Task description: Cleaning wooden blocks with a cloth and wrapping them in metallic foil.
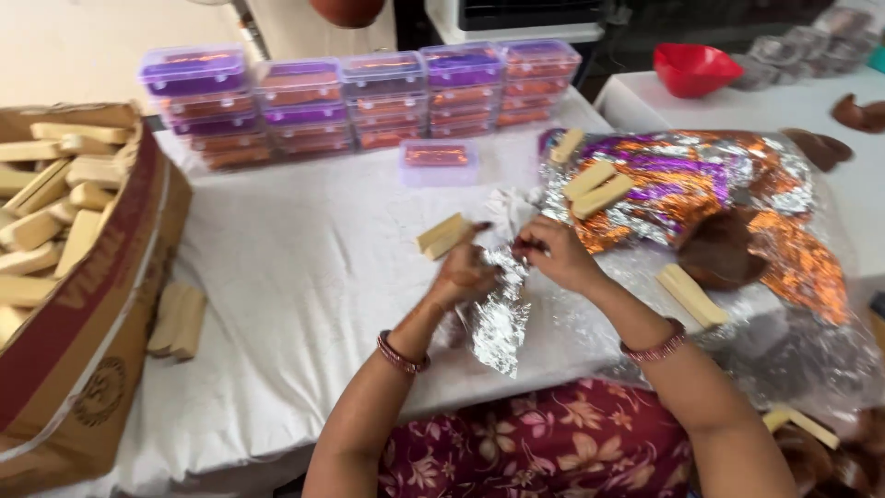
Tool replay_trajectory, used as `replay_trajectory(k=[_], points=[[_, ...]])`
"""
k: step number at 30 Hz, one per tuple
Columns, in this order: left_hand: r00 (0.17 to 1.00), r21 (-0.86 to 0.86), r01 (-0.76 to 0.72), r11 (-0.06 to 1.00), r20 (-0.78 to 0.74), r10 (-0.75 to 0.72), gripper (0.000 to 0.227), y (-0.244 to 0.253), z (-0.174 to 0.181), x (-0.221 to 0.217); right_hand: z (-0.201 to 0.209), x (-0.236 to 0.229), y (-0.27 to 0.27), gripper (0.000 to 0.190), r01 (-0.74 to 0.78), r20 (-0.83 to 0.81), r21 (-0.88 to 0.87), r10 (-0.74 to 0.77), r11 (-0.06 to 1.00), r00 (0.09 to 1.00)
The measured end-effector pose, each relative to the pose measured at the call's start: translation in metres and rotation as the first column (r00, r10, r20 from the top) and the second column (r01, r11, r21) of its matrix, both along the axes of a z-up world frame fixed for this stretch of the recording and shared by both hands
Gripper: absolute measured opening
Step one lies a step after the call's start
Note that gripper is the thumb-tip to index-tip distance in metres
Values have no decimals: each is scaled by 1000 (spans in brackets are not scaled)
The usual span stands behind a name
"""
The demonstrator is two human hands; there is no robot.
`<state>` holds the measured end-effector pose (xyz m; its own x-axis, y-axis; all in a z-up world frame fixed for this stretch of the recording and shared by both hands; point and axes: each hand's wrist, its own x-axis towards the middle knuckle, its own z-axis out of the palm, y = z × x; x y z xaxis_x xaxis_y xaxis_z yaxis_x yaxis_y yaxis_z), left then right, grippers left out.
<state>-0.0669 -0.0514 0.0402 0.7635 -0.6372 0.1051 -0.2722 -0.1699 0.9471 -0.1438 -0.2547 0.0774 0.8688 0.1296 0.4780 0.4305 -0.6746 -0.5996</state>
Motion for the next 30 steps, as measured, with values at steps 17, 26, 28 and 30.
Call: replay_trajectory(k=[17, 26, 28, 30], points=[[523, 145, -844, 516, 433, 734, 11, 107, -51, 86, -53, 123, 64, 87, 82, -131, -468, -161, 880, 978], [664, 276, -695, 664, 599, 447, 45, 103, -53, 78, -20, 106, 57, 52, 488, 76, -220, -484, 845, 872], [717, 289, -622, 727, 583, 382, 50, 100, -45, 74, -6, 102, 58, 57, 292, 95, 84, -299, 953, 949], [744, 287, -594, 752, 551, 378, 52, 98, -48, 79, -28, 117, 52, 59, 60, 40, 72, -63, 996, 997]])
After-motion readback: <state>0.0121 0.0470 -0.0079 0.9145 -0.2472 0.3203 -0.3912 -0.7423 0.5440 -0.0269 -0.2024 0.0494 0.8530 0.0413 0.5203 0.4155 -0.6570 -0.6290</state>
